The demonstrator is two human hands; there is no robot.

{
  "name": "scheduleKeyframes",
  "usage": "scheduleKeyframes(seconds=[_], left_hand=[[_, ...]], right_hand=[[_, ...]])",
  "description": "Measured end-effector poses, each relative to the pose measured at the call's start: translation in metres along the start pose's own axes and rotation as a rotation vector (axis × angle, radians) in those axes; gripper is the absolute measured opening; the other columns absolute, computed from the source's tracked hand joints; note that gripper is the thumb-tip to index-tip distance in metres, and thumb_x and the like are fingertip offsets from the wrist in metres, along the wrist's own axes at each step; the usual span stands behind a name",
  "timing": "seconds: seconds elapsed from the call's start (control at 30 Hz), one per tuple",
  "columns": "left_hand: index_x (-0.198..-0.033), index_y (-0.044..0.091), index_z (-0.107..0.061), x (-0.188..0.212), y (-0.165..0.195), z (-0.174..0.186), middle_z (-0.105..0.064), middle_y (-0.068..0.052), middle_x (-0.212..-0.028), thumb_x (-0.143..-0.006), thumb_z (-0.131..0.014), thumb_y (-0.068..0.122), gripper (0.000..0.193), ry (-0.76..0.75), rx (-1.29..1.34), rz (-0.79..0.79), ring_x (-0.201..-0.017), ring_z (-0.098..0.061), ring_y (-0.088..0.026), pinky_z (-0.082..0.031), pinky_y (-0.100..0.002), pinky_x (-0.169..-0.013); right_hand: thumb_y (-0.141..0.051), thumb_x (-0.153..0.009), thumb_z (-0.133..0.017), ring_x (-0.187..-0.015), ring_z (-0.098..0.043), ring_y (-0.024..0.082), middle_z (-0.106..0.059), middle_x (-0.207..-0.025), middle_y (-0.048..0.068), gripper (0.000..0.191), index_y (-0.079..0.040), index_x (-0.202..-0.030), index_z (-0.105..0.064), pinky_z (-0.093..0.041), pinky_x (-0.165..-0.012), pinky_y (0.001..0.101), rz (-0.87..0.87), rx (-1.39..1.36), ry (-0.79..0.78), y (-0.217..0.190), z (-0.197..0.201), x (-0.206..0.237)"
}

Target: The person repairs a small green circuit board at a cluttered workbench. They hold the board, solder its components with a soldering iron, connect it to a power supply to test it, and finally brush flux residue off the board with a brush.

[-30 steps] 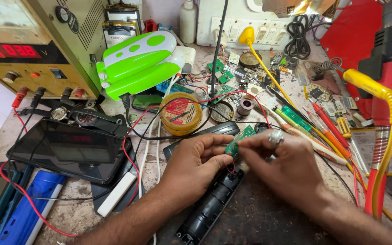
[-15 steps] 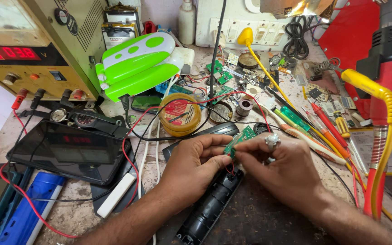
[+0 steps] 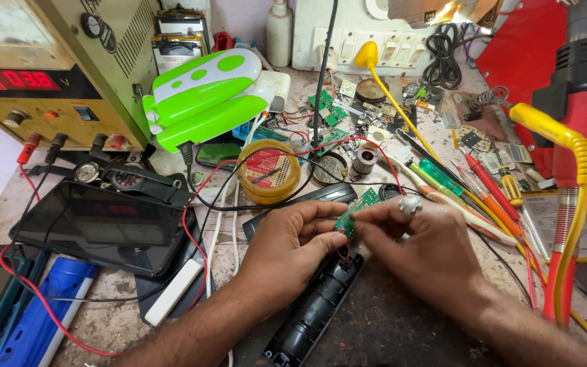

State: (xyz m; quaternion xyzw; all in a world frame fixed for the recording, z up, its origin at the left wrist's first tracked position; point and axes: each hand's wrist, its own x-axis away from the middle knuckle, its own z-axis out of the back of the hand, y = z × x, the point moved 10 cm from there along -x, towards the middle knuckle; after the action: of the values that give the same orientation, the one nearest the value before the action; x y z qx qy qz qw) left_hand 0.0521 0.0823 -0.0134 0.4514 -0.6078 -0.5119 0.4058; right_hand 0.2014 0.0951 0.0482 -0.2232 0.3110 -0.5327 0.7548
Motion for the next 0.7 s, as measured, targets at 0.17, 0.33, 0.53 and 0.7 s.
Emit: scheduleKeyframes(seconds=[0.17,0.33,0.53,0.7], left_hand=[[-0.128,0.000,-0.065,0.001,-0.001,0.001,-0.080,-0.007,-0.104,-0.090,-0.065,0.001,0.037,0.009,-0.021,0.017,-0.089,-0.073,-0.008,-0.059,-0.024,-0.080],[-0.128,-0.001,-0.066,0.000,-0.001,0.000,-0.079,-0.008,-0.105,-0.090,-0.065,0.000,0.037,0.007,-0.019,0.010,-0.091,-0.072,-0.009,-0.059,-0.024,-0.081],[-0.128,-0.001,-0.065,-0.001,-0.004,0.001,-0.079,-0.008,-0.107,-0.091,-0.065,0.000,0.037,0.005,0.006,0.009,-0.093,-0.073,-0.009,-0.059,-0.024,-0.083],[-0.129,0.000,-0.064,-0.001,-0.003,0.001,-0.079,-0.007,-0.108,-0.091,-0.064,0.000,0.038,0.002,-0.038,0.005,-0.094,-0.073,-0.008,-0.059,-0.023,-0.083]], right_hand=[[-0.016,-0.081,-0.079,-0.062,-0.072,0.005,-0.081,-0.073,0.002,0.017,-0.007,-0.095,-0.083,-0.058,-0.059,0.0244,-0.015,-0.004,0.021,-0.007,0.003,-0.002],[-0.016,-0.081,-0.078,-0.064,-0.073,0.005,-0.083,-0.075,0.003,0.018,-0.007,-0.097,-0.083,-0.059,-0.060,0.0241,-0.102,-0.038,0.038,0.005,0.004,-0.003],[-0.013,-0.081,-0.079,-0.068,-0.074,0.006,-0.083,-0.079,0.001,0.017,-0.008,-0.096,-0.083,-0.058,-0.062,0.0245,0.060,0.034,0.019,-0.004,0.001,-0.002],[-0.011,-0.082,-0.078,-0.070,-0.075,0.007,-0.081,-0.080,0.003,0.015,-0.007,-0.096,-0.082,-0.059,-0.062,0.0244,0.210,-0.010,-0.032,-0.024,-0.002,0.002]])
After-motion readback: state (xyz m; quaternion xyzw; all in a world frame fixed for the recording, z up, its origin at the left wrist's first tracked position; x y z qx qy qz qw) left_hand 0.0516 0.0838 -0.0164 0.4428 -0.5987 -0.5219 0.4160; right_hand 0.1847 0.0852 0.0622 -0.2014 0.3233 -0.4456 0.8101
